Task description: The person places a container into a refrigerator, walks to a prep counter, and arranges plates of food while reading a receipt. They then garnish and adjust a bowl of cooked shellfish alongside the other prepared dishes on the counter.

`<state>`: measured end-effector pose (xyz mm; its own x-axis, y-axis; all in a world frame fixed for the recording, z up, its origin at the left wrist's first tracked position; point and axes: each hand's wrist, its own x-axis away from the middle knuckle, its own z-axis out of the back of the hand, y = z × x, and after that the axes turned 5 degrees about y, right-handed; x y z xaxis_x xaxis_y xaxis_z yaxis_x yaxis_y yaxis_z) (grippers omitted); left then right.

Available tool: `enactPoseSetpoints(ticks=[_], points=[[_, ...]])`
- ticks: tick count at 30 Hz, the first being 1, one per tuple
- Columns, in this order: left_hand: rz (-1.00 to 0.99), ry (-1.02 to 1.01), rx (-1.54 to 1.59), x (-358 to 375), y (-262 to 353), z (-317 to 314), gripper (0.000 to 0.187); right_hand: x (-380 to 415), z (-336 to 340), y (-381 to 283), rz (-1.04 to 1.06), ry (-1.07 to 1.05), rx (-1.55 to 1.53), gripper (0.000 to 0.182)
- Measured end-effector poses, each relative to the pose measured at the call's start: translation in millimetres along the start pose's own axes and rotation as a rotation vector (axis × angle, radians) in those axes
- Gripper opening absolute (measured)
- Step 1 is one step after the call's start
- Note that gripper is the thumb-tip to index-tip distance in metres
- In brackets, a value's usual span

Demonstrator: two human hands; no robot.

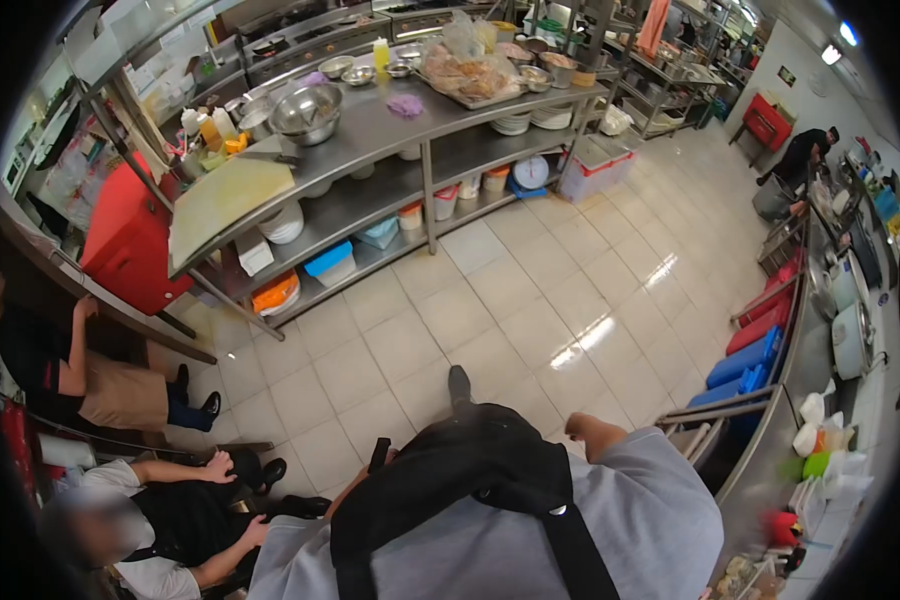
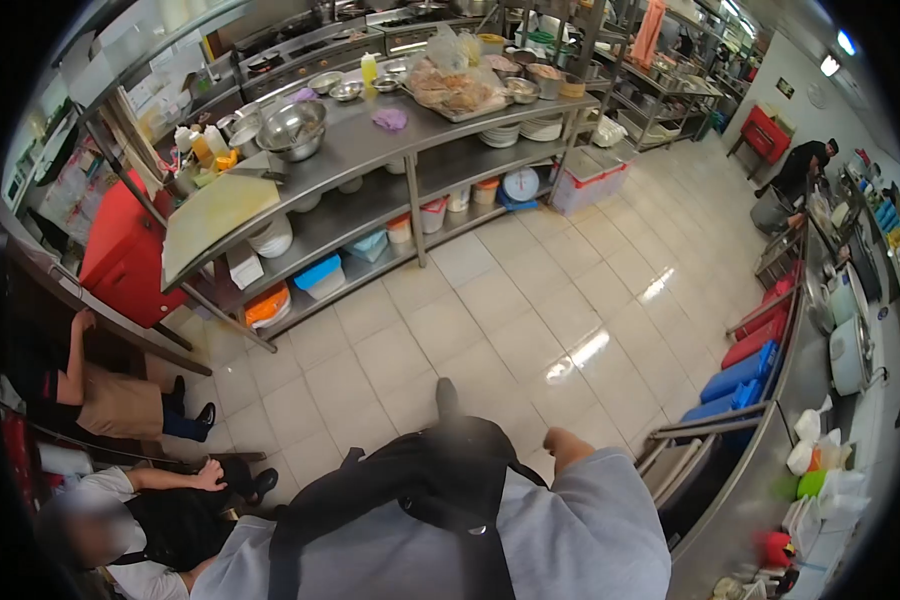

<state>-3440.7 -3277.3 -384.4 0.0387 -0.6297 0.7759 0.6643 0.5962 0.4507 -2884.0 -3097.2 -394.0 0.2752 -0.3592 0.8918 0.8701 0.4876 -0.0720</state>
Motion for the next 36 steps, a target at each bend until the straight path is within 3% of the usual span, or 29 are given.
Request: enactPoseSetpoints(ticks=[1, 2, 4, 6, 8, 11, 13, 15, 18, 20, 22, 26, 28, 29, 31, 36], points=[[0.018, -0.002, -0.025, -6.8, -8.9, 11.9, 0.039, 15.4, 19.9, -1.4, -0.411, -0.101, -0.437, 0.022], [0.036, 0.003, -0.047, -14.4, -14.6, 26.7, 0.04, 10.5, 41.5, -1.3, -0.395, -0.095, -0.426, 0.022], [0.068, 0.036, -0.08, -29.2, -14.8, 62.9, 0.04, -13.3, 86.0, 6.8, -0.328, -0.011, -0.538, 0.024], [0.083, 0.101, -0.084, -50.4, -5.3, 106.2, 0.041, -88.6, 190.7, 1.3, 0.244, 0.002, 0.202, 0.021], [0.092, 0.194, -0.081, -76.8, 15.7, 148.3, 0.041, -75.4, 268.9, -20.2, 0.047, 0.38, -0.653, 0.024], [0.137, 0.396, -0.16, -103.1, 75.6, 209.8, 0.043, -107.0, 359.0, -41.8, 0.184, 0.562, -0.787, 0.027], [-0.021, 0.429, -0.166, -144.7, 101.2, 232.4, 0.04, -107.3, 408.2, -49.9, 0.347, 0.685, -0.745, 0.026], [-0.102, 0.47, -0.145, -181.2, 148.8, 247.3, 0.039, -112.0, 440.3, -49.4, 0.373, 0.713, -0.582, 0.026], [-0.311, 0.448, 0.081, -221.6, 204.6, 239.1, 0.039, -142.6, 445.4, -25.4, 0.334, 0.626, -0.5, 0.029], [-0.249, 0.415, 0.175, -214.1, 240.2, 232.3, 0.039, -145.8, 440.7, -10.0, 0.266, 0.508, -0.465, 0.031], [-0.198, 0.383, 0.269, -213.3, 259.1, 234.8, 0.038, -146.8, 442.7, 9.7, 0.15, 0.181, -0.437, 0.032], [-0.319, 0.365, -0.172, -252.5, 176.8, 237.6, 0.037, -153.4, 450.3, 48.1, 0.093, 0.205, -0.599, 0.032], [0.033, 0.185, -0.194, -238.6, 162.6, 256.6, 0.034, -183.8, 427.8, 71.3, 0.056, 0.314, -0.778, 0.033], [0.033, 0.149, -0.216, -238.9, 153.1, 262.5, 0.034, -189.8, 425.0, 78.2, 0.015, 0.299, -0.823, 0.034], [0.297, -0.007, -0.088, -253.0, 137.8, 283.4, 0.029, -176.8, 423.2, 76.8, -0.039, 0.374, -0.999, 0.033], [0.12, -0.184, -0.371, -299.3, 178.7, 369.6, 0.03, -127.4, 417.8, 70.5, -0.142, 0.419, -1.093, 0.032]])
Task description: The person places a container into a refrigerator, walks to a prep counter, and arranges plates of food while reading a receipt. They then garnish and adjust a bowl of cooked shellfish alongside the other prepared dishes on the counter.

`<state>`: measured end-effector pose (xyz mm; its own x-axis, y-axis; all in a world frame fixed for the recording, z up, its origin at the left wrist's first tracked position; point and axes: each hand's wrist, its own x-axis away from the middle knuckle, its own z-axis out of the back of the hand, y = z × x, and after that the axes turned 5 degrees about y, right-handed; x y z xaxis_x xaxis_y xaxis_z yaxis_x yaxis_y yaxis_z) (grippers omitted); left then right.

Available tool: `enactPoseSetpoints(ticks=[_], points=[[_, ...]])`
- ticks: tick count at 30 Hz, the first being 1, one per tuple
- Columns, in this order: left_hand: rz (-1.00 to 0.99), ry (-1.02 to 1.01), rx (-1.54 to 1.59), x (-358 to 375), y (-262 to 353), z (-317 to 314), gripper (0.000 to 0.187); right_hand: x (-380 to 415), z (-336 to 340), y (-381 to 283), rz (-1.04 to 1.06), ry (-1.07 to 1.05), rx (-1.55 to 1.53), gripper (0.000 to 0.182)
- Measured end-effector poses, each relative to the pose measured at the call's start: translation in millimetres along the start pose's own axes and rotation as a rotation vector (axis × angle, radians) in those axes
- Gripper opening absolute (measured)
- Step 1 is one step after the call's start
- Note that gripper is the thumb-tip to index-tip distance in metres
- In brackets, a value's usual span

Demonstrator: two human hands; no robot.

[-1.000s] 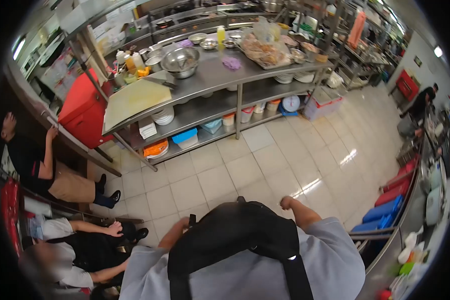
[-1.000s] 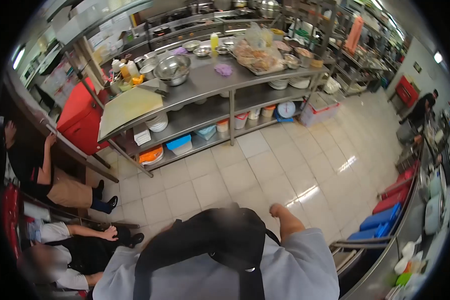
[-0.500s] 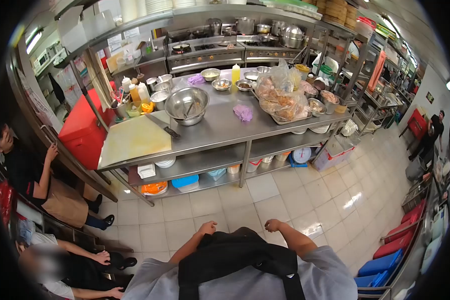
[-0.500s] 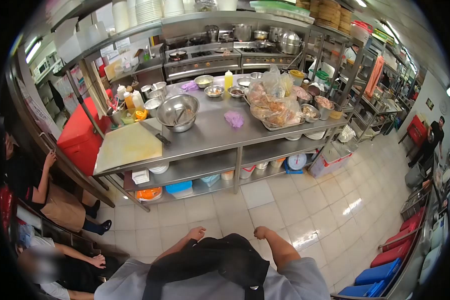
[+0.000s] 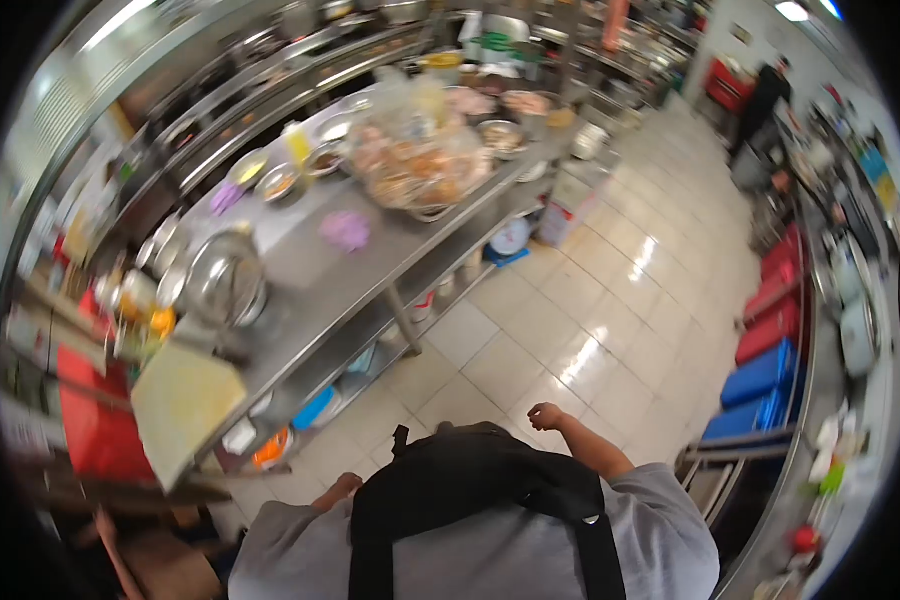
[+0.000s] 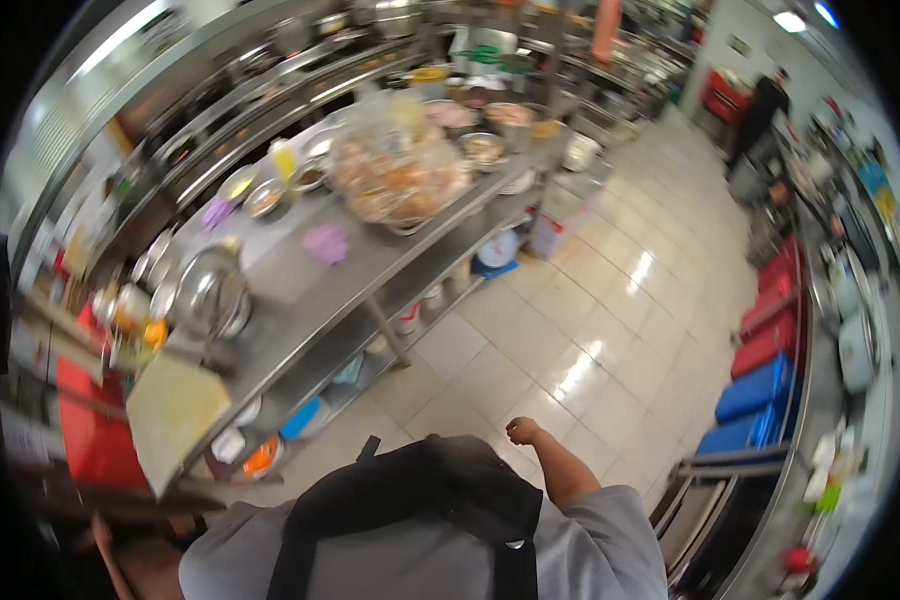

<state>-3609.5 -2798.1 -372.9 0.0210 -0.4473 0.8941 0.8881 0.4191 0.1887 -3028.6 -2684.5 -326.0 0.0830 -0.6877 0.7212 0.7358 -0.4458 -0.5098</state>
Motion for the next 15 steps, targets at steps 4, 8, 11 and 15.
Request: enactPoseSetpoints(ticks=[4, 8, 11, 15], points=[[-0.209, 0.004, -0.31, -64.6, 70.7, 101.1, 0.031, 23.3, -7.8, 34.3, -0.151, 0.214, -0.199, 0.031], [-0.645, 0.231, -0.648, -145.0, 200.2, 183.8, 0.032, 34.7, -52.2, 108.2, -0.352, 0.256, -0.427, 0.025], [-0.659, 0.371, -0.321, -153.4, 338.8, 217.3, 0.034, 84.0, -66.6, 121.3, -0.453, 0.281, -0.539, 0.023], [-0.736, 0.369, -0.278, -150.8, 492.4, 226.9, 0.036, 124.3, -67.5, 160.2, -0.376, 0.239, -0.462, 0.021]])
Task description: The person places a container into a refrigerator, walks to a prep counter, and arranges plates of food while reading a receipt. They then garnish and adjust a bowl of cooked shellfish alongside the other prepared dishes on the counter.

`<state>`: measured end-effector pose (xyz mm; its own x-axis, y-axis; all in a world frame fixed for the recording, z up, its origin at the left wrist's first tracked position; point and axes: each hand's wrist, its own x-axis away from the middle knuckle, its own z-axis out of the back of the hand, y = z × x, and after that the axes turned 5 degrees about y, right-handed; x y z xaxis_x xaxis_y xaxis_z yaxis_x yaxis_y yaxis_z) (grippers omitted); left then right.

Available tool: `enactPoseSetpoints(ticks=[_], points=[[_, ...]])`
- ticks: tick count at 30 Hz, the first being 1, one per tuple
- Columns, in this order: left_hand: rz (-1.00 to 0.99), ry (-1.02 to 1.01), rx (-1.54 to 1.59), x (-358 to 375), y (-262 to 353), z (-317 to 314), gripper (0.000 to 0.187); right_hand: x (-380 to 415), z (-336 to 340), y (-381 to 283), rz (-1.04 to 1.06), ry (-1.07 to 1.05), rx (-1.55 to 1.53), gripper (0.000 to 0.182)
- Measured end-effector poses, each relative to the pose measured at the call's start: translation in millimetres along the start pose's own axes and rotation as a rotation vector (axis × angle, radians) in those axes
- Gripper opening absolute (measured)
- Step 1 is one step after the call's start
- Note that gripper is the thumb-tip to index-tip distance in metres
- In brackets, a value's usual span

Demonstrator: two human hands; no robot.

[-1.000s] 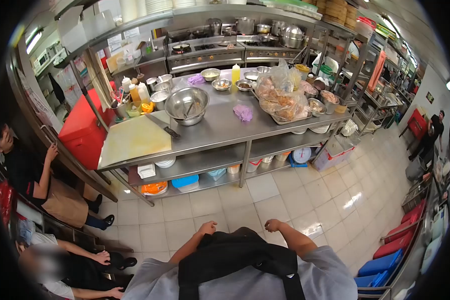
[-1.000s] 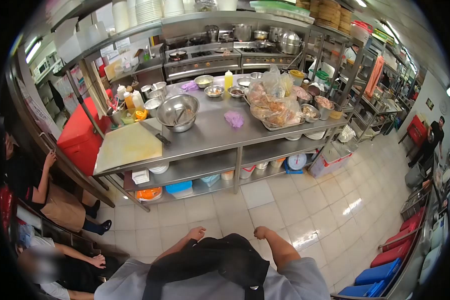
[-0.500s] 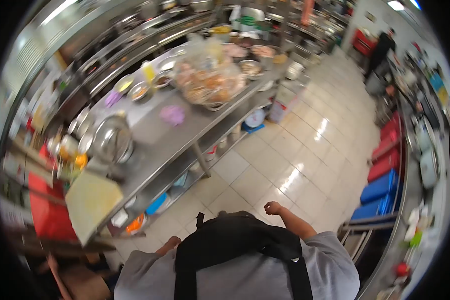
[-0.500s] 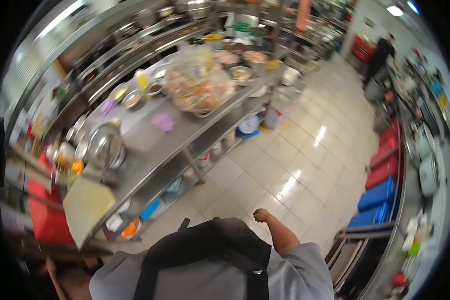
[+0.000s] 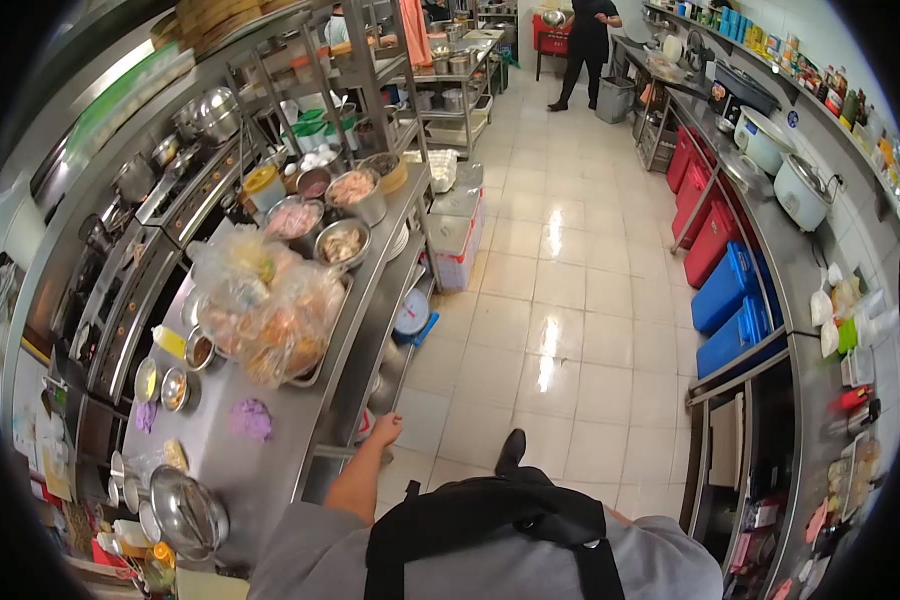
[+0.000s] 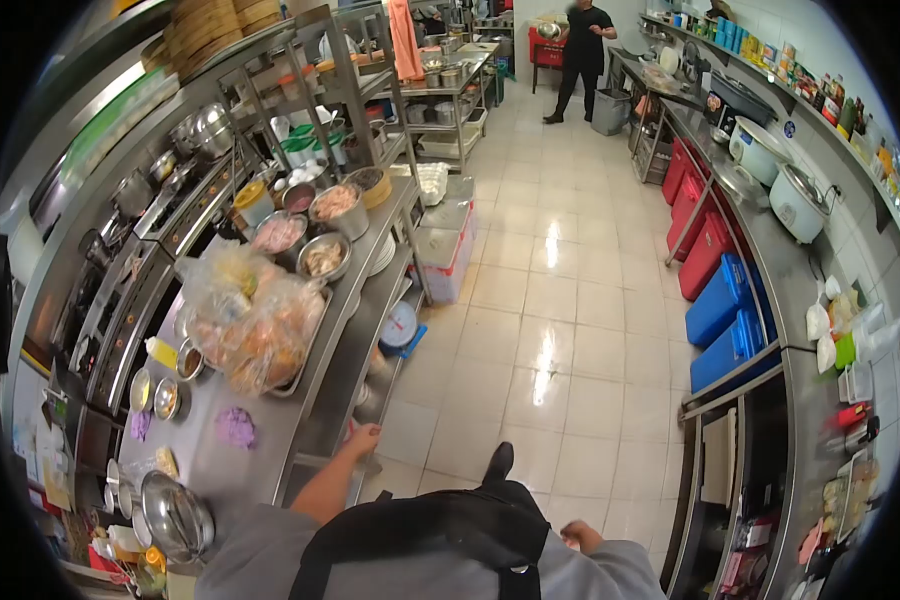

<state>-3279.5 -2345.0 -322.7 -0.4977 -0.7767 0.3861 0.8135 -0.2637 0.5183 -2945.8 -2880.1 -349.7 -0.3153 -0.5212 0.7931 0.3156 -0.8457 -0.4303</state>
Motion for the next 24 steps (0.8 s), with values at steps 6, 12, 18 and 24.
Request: enactPoseSetpoints(ticks=[6, 12, 18, 24], points=[[0.129, -0.078, 0.419, -73.5, 115.0, -35.7, 0.037, -89.0, 96.8, 41.8, -0.122, -0.072, 0.018, 0.019], [0.25, -0.547, 0.15, -100.2, 122.7, -66.6, 0.043, -264.5, 256.1, -44.6, 0.06, -0.044, 0.275, 0.022], [0.348, -0.38, 0.111, -122.0, 73.2, -65.4, 0.038, -337.0, 375.4, -226.2, 0.312, 0.371, -0.219, 0.03], [0.344, -0.535, -0.046, -207.8, 99.3, -42.4, 0.028, -354.8, 437.7, -277.2, 0.286, 0.332, -0.039, 0.032]])
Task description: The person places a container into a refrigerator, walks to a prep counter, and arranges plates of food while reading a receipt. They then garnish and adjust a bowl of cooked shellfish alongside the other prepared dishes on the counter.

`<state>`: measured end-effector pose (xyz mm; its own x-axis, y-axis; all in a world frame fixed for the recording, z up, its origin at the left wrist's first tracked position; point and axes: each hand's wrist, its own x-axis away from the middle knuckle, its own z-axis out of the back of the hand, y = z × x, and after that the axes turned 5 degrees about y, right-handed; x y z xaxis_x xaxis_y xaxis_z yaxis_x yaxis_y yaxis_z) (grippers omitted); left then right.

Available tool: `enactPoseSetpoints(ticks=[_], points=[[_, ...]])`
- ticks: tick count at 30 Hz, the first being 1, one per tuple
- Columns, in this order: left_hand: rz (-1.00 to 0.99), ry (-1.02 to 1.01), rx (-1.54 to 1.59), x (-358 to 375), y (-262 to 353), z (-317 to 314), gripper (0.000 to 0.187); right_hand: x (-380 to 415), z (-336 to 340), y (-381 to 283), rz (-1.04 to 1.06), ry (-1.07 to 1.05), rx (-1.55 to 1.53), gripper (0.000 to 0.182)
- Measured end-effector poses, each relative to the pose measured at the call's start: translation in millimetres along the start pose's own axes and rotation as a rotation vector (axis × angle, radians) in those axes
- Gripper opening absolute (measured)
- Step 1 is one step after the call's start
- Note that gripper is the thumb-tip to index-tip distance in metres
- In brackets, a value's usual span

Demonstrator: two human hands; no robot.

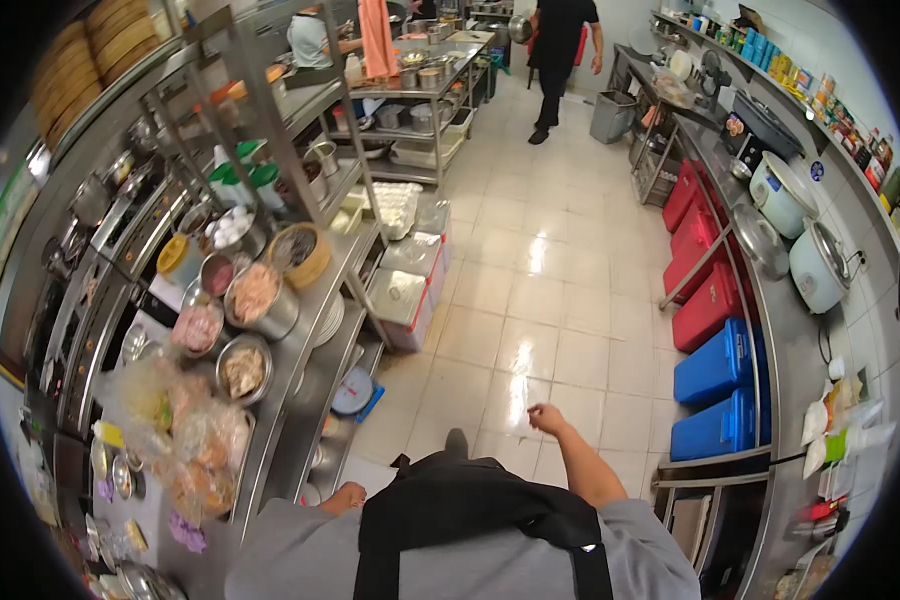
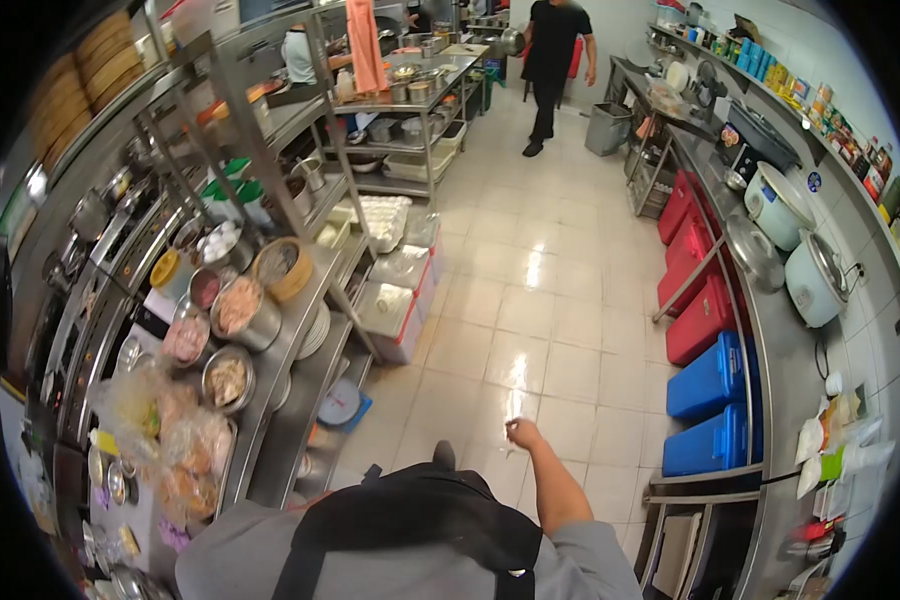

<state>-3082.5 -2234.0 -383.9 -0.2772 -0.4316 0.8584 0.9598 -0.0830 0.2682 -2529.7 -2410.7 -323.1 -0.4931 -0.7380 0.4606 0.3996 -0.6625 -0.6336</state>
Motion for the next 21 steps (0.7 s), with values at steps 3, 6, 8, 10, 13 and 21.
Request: enactPoseSetpoints(ticks=[3, 6, 8, 10, 13, 21], points=[[-0.091, -0.022, -0.096, -47.7, 65.8, 59.1, 0.024, -11.8, -4.6, 67.6, -0.065, -0.102, 0.094, 0.025], [-0.222, 0.017, -0.155, -104.4, 157.8, 130.3, 0.021, 9.2, -22.9, 159.4, -0.381, -0.062, -0.163, 0.026], [-0.152, 0.051, -0.157, -167.7, 221.9, 168.2, 0.026, 63.2, 9.3, 131.1, -0.601, -0.019, -0.2, 0.019], [-0.348, 0.178, -0.104, -209.9, 297.7, 207.3, 0.021, 69.1, -36.3, 230.9, -0.748, -0.084, -0.489, 0.014], [-0.504, 0.36, -0.027, -238.9, 417.9, 248.4, 0.04, 87.3, -67.9, 315.9, -0.635, -0.271, -0.785, 0.009], [-0.521, 0.18, 0.202, -271.4, 577.3, 256.1, 0.04, -143.1, 198.2, 223.3, -0.722, -0.08, -0.553, 0.008]])
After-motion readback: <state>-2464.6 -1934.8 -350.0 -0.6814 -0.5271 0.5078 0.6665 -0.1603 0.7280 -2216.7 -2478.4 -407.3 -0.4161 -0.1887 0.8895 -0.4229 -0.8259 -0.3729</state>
